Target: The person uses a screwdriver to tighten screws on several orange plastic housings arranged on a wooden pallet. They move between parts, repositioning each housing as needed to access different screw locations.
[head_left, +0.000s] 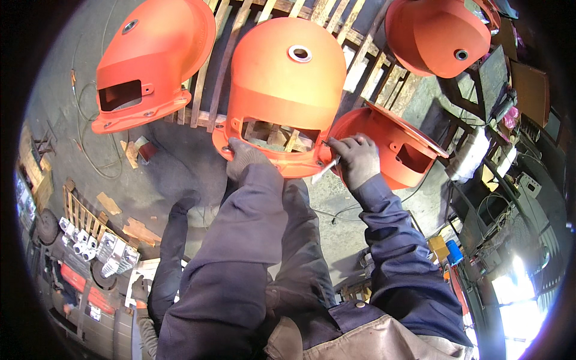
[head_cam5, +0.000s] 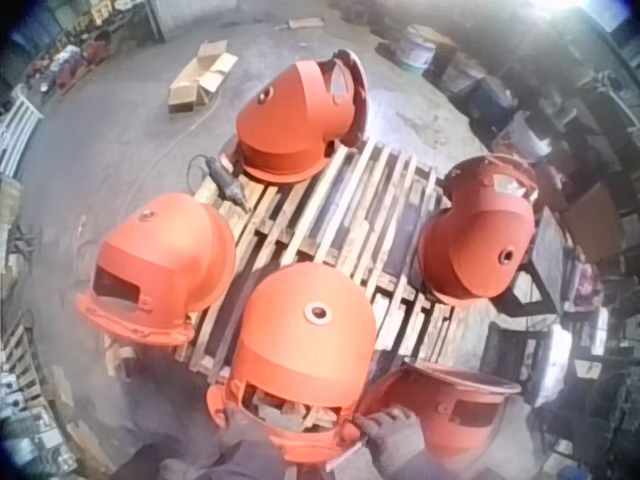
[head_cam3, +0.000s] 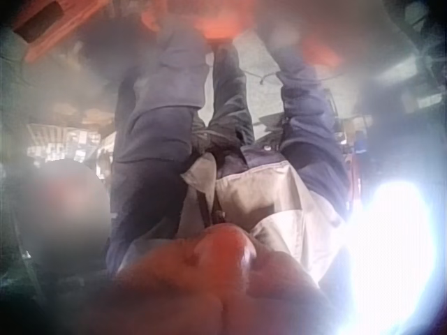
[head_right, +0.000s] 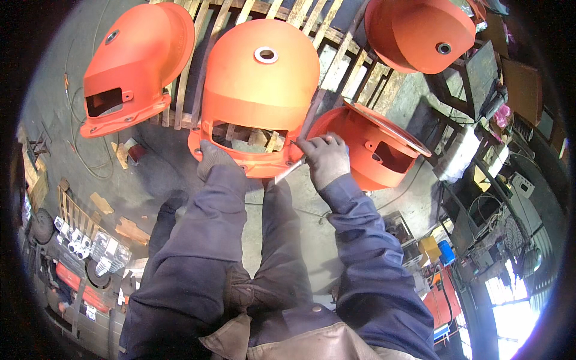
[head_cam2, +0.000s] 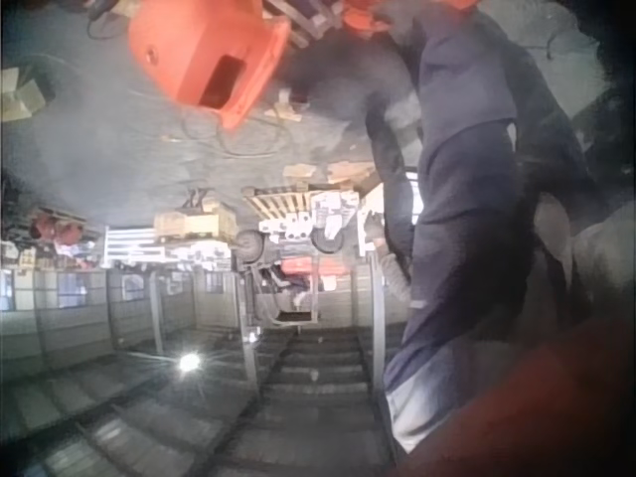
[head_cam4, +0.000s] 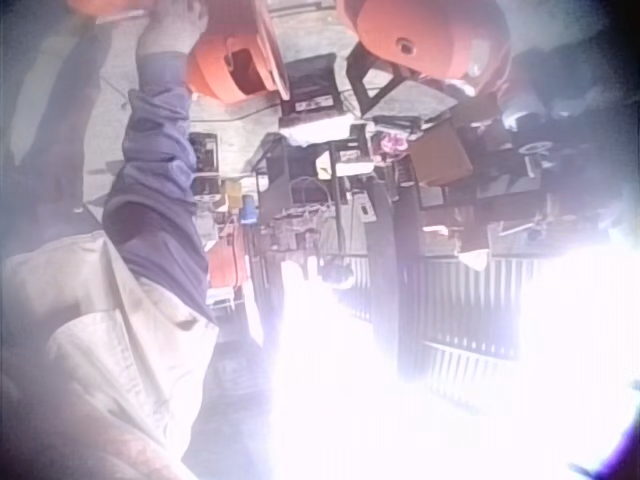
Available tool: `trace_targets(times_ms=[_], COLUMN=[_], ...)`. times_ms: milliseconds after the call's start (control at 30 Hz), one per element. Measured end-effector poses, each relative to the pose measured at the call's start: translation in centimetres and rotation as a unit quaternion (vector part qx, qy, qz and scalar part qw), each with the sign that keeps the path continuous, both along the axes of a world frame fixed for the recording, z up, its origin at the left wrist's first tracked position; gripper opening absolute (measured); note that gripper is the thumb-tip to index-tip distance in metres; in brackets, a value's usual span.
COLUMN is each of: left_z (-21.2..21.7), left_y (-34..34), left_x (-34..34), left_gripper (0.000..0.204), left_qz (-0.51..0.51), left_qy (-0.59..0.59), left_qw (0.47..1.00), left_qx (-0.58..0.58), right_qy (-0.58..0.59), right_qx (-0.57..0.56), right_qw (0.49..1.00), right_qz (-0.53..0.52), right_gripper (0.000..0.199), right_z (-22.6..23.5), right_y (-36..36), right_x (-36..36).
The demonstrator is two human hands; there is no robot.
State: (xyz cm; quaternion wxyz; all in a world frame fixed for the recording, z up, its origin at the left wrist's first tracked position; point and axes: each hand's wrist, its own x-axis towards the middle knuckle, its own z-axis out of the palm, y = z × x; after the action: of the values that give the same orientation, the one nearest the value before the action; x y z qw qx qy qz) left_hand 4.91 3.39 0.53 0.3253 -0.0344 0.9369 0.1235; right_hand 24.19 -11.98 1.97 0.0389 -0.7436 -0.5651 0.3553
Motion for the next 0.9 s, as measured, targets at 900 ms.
trace_targets(times_ms=[900], left_z=[0.5], left_y=[0.3], left_x=[0.5], left_gripper=[0.072], left_qz=[0.024], left_qy=[-0.008], left_qw=[1.000], left_qx=[-0.006], right_qy=[-0.153], right_qx=[0.065], right_qw=[0.983], right_qz=[-0.080], right_gripper=[0.067], right_z=[1.7], right_y=[-0.5], right_x=[-1.9])
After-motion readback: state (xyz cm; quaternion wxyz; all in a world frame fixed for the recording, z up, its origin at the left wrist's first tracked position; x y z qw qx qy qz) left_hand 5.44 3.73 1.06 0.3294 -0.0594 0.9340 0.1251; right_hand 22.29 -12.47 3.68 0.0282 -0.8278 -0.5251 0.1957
